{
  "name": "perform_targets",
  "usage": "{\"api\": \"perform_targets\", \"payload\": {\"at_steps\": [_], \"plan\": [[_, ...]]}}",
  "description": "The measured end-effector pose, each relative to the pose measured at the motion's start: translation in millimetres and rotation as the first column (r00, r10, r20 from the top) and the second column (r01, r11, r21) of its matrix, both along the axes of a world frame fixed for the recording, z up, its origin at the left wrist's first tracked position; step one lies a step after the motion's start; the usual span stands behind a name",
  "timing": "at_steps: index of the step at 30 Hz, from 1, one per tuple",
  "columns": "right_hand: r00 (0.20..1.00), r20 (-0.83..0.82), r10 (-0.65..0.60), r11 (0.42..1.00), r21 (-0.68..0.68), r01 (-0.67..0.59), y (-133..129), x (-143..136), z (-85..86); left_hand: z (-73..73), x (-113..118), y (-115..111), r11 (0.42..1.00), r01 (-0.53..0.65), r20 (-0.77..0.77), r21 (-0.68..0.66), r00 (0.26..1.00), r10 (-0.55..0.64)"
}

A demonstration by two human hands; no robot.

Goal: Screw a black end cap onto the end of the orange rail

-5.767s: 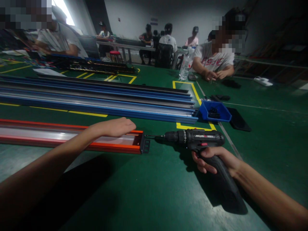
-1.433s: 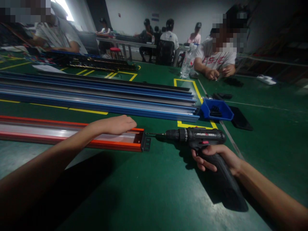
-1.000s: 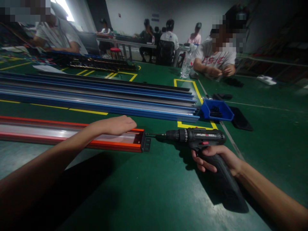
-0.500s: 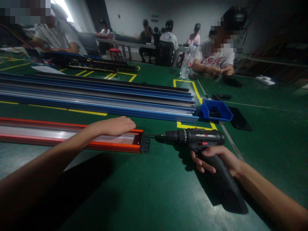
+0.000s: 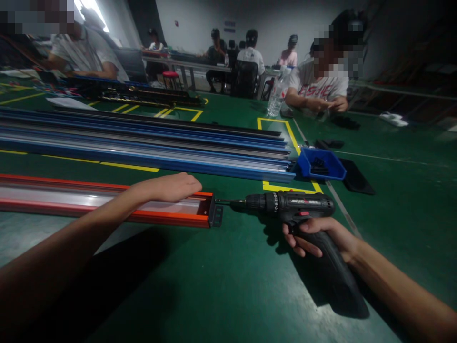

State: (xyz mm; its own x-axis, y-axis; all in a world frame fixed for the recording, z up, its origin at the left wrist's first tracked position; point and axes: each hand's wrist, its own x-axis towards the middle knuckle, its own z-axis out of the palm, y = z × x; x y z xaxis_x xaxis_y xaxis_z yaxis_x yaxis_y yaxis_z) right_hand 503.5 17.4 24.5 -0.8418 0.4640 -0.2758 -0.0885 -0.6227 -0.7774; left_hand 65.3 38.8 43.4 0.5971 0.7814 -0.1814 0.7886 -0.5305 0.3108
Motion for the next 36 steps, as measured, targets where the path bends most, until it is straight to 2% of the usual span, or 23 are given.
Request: {"api": "perform_targets", "payload": {"at_steps": [19, 36], "plan": [[1.0, 0.015, -0.001, 1.0, -0.022, 0.001, 1.3, -0.8, -0.7, -1.4, -1.2, 0.2, 0.997, 0.06, -0.068, 0.054, 0.996, -0.056], [0.997, 0.057, -0.043, 0.998, -0.053, 0.046, -2.6, -2.2, 1.6, 4.3, 3.5, -2.3, 1.0, -0.003, -0.064, 0.007, 0.998, 0.004]]}}
